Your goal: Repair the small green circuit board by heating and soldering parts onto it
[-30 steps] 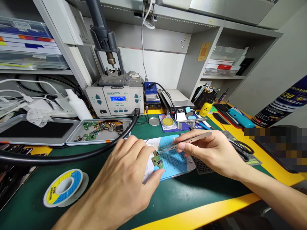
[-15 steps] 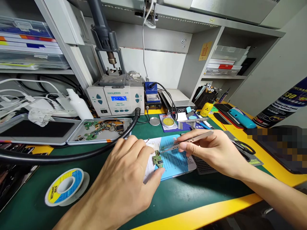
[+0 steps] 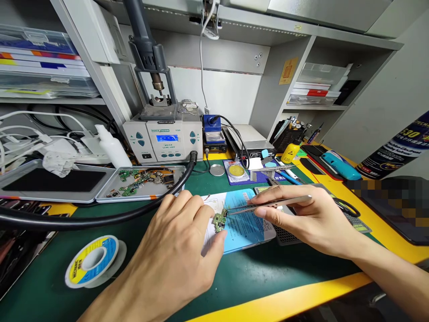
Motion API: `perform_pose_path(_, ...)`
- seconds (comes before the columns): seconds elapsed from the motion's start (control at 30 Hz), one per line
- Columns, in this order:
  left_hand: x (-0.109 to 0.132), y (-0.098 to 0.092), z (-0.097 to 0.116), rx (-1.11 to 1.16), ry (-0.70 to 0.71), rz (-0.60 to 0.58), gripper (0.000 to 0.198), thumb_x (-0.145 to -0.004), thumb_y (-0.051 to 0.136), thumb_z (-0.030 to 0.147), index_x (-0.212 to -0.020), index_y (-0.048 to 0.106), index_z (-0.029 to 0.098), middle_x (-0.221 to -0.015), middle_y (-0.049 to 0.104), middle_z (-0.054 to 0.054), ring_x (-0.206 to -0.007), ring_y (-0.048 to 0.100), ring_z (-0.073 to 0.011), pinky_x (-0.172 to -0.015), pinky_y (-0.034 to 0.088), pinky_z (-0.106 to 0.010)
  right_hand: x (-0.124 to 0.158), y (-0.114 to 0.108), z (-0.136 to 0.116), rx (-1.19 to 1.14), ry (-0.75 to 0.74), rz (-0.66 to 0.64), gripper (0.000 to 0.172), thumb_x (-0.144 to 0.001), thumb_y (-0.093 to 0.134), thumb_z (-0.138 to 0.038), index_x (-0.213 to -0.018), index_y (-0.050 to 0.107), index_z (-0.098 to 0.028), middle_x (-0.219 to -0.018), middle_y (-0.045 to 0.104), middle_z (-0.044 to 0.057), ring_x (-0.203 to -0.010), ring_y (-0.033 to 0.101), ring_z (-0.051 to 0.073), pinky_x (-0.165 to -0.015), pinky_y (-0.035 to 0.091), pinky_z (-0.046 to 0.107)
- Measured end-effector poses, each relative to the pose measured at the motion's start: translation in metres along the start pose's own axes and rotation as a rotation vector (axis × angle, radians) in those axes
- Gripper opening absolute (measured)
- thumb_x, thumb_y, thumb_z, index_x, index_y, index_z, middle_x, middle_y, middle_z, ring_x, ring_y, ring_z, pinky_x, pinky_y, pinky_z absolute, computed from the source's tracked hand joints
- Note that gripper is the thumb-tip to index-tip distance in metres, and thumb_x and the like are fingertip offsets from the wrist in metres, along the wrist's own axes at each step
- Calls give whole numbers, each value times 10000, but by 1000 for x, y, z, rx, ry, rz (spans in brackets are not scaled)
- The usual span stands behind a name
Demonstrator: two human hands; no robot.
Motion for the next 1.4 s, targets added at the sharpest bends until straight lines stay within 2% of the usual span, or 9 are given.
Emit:
perform_pose_path(0.1, -1, 2, 0, 11, -3, -11, 123, -930, 588, 164, -823, 634, 203, -866, 618, -53, -857, 525, -274, -786, 378, -455, 0, 0, 0, -4, -5, -12, 244, -894, 808, -485, -967, 884, -266, -972, 867, 72, -867, 815, 289, -633, 650, 316)
perform_pose_path(0.37, 0, 1, -1, 11, 8, 5, 168, -952, 547, 131, -833, 640, 204, -841, 611, -45, -855, 510, -256, -788, 363, -439, 0, -5, 1, -22, 39, -9, 274, -862, 819, -514, -949, 892, -265, -977, 866, 91, -886, 822, 342, -653, 675, 373)
perform_pose_path(0.63, -2, 8, 0, -9, -1, -41, 200, -993, 539, 201, -845, 674, 199, -880, 616, -72, -887, 524, -289, -800, 381, -472, 1, -5, -2, -14, -5, -23, 221, -869, 824, -484, -955, 903, -296, -970, 869, 70, -877, 827, 325, -597, 660, 332)
perform_pose_path(0.77, -2, 7, -1, -10, 5, -39, 197, -992, 541, 195, -855, 683, 198, -881, 614, -71, -888, 530, -291, -804, 394, -479, 2, -5, -2, -7, -25, -42, 193, -883, 821, -465, -971, 900, -312, -1003, 872, 59, -941, 830, 328, -577, 648, 302)
perform_pose_path(1.03, 0, 3, -2, -14, 8, -21, 194, -990, 550, 180, -874, 706, 189, -872, 625, -69, -876, 547, -282, -793, 405, -467, 3, -7, -6, 8, -66, -35, 196, -895, 815, -466, -966, 897, -303, -991, 872, 68, -997, 828, 346, -720, 703, 347)
perform_pose_path(1.4, -2, 0, -1, 23, 1, -4, 130, -947, 580, 188, -884, 694, 195, -875, 610, -62, -861, 515, -276, -770, 381, -457, 5, -6, -10, 17, -157, 17, 160, -913, 810, -381, -954, 872, -240, -984, 874, 63, -880, 842, 272, -682, 694, 283)
Point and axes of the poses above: each hand's wrist, its own x-axis away from the middle knuckle, its own y-axis out of the palm, z = x × y, the point moved 8 cm from there along -x, towards the middle knuckle
